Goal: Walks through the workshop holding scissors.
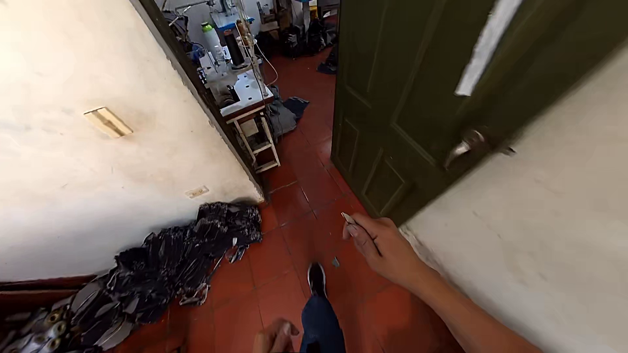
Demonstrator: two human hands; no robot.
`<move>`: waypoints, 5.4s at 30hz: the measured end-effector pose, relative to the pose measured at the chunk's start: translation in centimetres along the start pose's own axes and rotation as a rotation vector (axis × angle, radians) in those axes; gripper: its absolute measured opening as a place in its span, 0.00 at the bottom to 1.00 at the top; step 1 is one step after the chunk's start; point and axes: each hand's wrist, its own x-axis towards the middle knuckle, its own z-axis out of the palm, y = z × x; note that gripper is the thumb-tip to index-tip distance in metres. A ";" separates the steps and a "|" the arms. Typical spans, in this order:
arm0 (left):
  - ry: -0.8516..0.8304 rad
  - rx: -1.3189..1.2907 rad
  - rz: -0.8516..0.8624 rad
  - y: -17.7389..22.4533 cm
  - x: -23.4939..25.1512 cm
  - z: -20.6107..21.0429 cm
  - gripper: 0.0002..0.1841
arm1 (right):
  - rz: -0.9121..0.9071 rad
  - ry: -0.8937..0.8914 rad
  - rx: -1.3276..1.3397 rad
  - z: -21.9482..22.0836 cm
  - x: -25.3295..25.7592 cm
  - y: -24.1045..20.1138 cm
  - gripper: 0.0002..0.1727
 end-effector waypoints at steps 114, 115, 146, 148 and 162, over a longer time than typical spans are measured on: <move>-1.303 -0.299 0.494 124.1 143.1 161.8 0.21 | 0.675 1.754 -0.091 -177.6 -9.6 101.0 0.27; -1.245 -0.283 0.535 125.1 143.5 163.6 0.21 | 0.618 1.737 -0.072 -179.9 -10.8 102.2 0.28; -1.611 -0.374 0.374 142.2 119.7 236.0 0.31 | 0.927 2.050 -0.325 -219.3 -69.8 108.3 0.21; -1.732 -0.306 0.354 142.6 113.7 239.9 0.35 | 0.911 2.189 -0.307 -218.6 -74.3 105.9 0.18; -2.154 -0.332 0.548 136.9 67.2 254.2 0.24 | 1.066 2.660 -0.725 -206.8 -104.2 86.9 0.22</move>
